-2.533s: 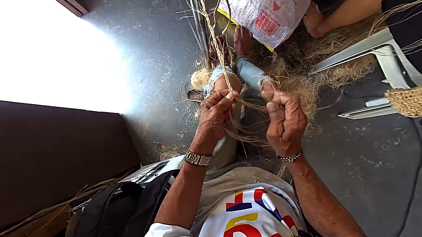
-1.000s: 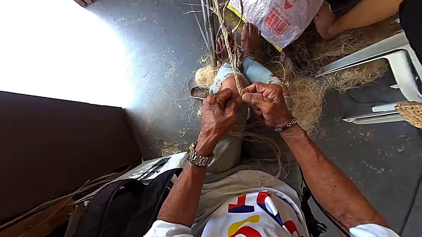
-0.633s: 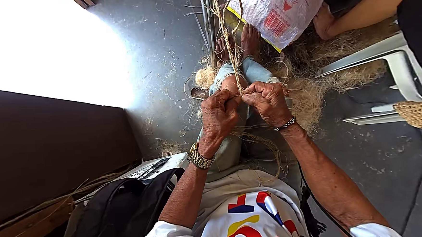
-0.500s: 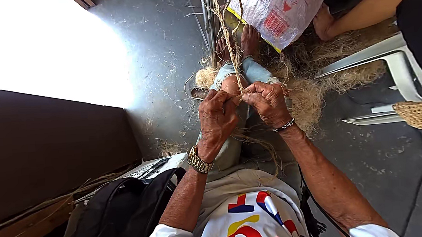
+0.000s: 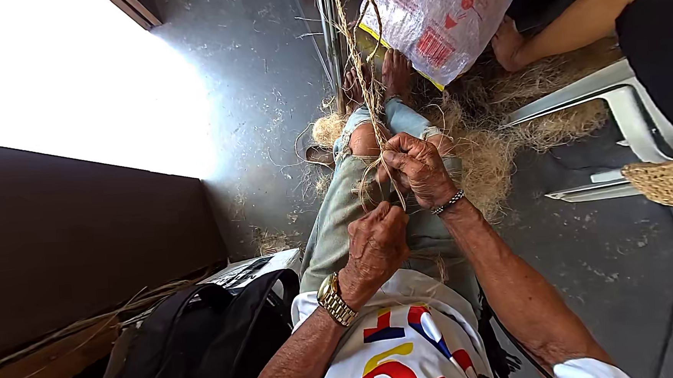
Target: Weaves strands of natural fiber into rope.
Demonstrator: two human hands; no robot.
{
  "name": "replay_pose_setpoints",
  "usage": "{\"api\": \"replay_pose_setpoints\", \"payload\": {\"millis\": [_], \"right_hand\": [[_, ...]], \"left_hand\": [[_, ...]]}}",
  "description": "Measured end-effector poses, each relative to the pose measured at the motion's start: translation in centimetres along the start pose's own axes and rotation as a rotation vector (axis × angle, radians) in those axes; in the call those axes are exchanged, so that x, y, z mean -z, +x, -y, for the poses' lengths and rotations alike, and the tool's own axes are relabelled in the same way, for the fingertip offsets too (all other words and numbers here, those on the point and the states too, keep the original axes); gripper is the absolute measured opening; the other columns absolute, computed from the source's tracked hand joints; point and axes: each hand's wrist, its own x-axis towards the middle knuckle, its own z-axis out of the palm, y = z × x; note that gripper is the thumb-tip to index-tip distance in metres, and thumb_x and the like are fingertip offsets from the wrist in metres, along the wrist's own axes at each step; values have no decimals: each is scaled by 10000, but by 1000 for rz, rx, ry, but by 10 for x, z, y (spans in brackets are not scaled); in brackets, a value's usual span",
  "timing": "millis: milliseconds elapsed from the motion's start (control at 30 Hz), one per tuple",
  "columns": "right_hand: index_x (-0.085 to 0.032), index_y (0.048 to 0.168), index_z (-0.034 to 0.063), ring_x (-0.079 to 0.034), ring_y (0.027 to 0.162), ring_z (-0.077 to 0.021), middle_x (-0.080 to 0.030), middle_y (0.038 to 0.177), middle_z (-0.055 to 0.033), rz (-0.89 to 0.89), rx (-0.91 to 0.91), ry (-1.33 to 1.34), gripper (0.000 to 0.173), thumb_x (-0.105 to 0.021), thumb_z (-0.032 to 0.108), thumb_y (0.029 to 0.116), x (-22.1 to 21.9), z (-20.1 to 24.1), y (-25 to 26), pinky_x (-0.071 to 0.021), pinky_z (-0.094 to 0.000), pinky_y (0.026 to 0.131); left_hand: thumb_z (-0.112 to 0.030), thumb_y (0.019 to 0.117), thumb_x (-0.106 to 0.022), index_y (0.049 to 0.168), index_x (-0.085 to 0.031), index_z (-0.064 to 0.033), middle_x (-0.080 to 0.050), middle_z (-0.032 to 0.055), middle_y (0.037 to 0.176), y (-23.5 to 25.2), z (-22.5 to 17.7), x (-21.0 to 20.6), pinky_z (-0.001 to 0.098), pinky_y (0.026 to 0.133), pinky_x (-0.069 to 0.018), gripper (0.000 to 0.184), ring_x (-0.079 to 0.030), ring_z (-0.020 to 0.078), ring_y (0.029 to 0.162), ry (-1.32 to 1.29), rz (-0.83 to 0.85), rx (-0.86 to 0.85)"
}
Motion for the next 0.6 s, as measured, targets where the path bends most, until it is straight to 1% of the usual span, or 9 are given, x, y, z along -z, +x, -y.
{"api": "replay_pose_setpoints", "payload": {"millis": [100, 200, 233, 300, 367, 400, 433, 500, 600], "right_hand": [[-614, 1006, 96, -348, 391, -45, -443, 569, -11, 23, -47, 166, 100, -528, 125, 1047, 3, 0, 0, -314, -172, 362], [-607, 970, 125, -278, 376, -34, -377, 553, 24, 37, -39, 241, 98, -533, 131, 1035, 8, -2, 0, -279, -172, 346], [-601, 961, 127, -273, 374, -32, -372, 550, 27, 45, -34, 242, 102, -530, 130, 1033, 8, -1, 0, -274, -172, 346], [-602, 947, 121, -286, 373, -30, -376, 542, 27, 52, -17, 233, 105, -530, 114, 1023, 5, 3, 0, -280, -172, 348], [-600, 918, 118, -276, 372, -32, -370, 532, 27, 50, -4, 213, 117, -536, 111, 1015, 3, 6, 1, -264, -172, 352], [-599, 906, 117, -271, 369, -31, -368, 525, 27, 49, 4, 212, 121, -541, 108, 1012, 2, 7, 1, -259, -173, 351], [-601, 903, 117, -275, 364, -29, -372, 518, 27, 50, 14, 219, 121, -544, 105, 1009, 3, 9, 0, -261, -171, 347], [-601, 906, 115, -282, 364, -26, -371, 513, 29, 52, 22, 243, 116, -547, 101, 1007, 6, 11, 0, -270, -170, 348], [-605, 914, 109, -272, 363, -22, -370, 522, 26, 55, 21, 272, 115, -546, 94, 1012, 13, 11, -1, -267, -163, 345]], "left_hand": [[-203, 983, -596, 967, -769, -113, -688, 37, 865, 1, 0, 19, 379, 776, -539, 196, -644, 195, 865, -50, -84, 40], [-238, 973, -652, 1210, -712, -53, -702, 111, 1122, 20, 8, 43, 418, 945, -522, 306, -636, 242, 1082, -44, -222, 78], [-238, 983, -640, 1271, -670, -20, -694, 137, 1170, 28, 12, 47, 437, 970, -509, 362, -630, 264, 1116, -35, -220, 82], [-216, 988, -619, 1315, -627, 10, -697, 133, 1155, 46, 19, 47, 425, 928, -517, 398, -640, 251, 1067, -58, -177, 91], [-163, 975, -631, 1201, -676, -8, -705, 65, 932, 60, 23, 39, 349, 734, -542, 278, -648, 158, 809, -157, -113, 124], [-136, 976, -619, 1073, -698, -29, -647, 23, 759, 65, 24, 35, 295, 589, -508, 164, -593, 109, 631, -235, -75, 145], [-126, 996, -592, 958, -693, -58, -603, -7, 668, 68, 25, 35, 251, 512, -475, 128, -550, 74, 539, -338, -16, 166], [-155, 1043, -533, 916, -684, -85, -551, -37, 645, 63, 30, 44, 215, 502, -421, 209, -482, 48, 521, -545, 131, 220], [-227, 1029, -542, 892, -691, -152, -547, -79, 671, 33, 57, 72, 207, 562, -437, 215, -470, 21, 566, -853, 226, 355]]}}
